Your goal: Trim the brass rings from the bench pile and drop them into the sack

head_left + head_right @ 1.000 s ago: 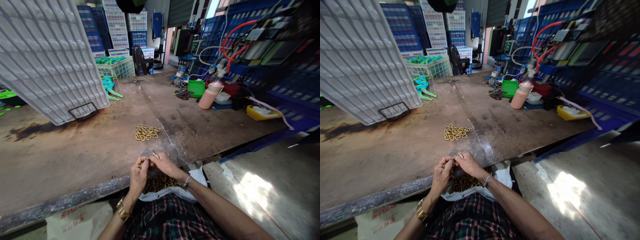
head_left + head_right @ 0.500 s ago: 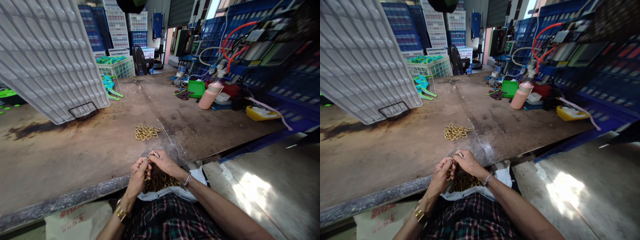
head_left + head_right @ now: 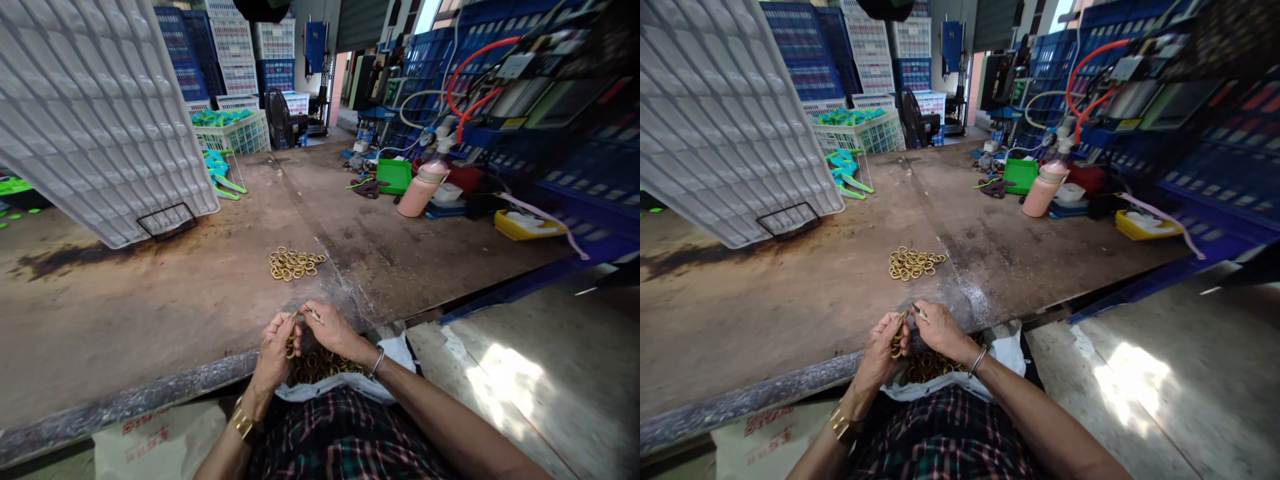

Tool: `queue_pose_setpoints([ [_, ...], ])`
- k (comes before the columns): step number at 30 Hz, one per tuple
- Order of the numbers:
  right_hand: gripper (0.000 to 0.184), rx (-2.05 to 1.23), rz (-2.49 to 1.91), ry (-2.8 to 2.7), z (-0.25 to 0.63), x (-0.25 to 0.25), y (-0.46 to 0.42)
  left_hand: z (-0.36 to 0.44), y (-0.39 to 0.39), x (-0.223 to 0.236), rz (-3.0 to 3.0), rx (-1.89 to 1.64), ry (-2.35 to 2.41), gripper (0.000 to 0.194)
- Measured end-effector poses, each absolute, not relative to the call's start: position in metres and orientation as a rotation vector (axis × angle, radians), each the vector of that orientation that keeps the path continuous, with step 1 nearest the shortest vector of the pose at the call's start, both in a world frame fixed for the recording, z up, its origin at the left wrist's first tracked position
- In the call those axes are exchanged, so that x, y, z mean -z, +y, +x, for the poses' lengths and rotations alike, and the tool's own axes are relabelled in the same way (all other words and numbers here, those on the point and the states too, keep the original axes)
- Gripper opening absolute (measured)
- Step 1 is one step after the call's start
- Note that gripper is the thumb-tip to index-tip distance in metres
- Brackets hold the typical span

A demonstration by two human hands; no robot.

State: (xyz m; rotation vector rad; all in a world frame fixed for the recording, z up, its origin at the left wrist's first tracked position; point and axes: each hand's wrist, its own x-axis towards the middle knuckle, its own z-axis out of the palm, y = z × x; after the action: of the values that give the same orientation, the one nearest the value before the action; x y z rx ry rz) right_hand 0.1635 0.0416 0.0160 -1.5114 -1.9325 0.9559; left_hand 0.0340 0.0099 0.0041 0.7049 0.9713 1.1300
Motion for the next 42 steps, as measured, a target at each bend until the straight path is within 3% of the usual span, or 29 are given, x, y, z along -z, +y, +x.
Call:
queue_pose_setpoints([
  [5, 0.016, -0.776, -1.488, -2.249, 0.164, -0.017, 0.036, 0.034, 0.01, -0.003, 0.779, -1.119, 0.97, 0.028],
  [14, 0.019, -0.738, -1.518, -2.42, 0.165, -0.015, 0.038, 0.031, 0.009, 0.004, 0.926, -1.102, 1.01, 0.024],
  [21, 0.025, -0.619, -1.761, -2.474, 0.174, -0.009, 0.052, 0.032, -0.007, -0.024, 1.085, -0.891, 0.971, 0.028],
  [25, 0.025, -0.435, -1.933, -2.309, 0.185, -0.005, 0.073, 0.043, -0.029, -0.021, 0.815, -0.651, 0.866, 0.028],
  [30, 0.019, -0.367, -2.036, -2.048, 0.189, 0.002, 0.107, 0.048, -0.038, 0.023, 0.188, -0.517, 1.01, 0.024],
  [39, 0.024, -0.301, -2.086, -1.999, 0.178, 0.011, 0.136, 0.066, -0.032, 0.04, -0.142, -0.753, 1.116, 0.006],
  [42, 0.021, -0.31, -2.045, -1.997, 0.184, 0.013, 0.133, 0.069, -0.033, 0.041, -0.124, -0.793, 1.104, 0.008],
])
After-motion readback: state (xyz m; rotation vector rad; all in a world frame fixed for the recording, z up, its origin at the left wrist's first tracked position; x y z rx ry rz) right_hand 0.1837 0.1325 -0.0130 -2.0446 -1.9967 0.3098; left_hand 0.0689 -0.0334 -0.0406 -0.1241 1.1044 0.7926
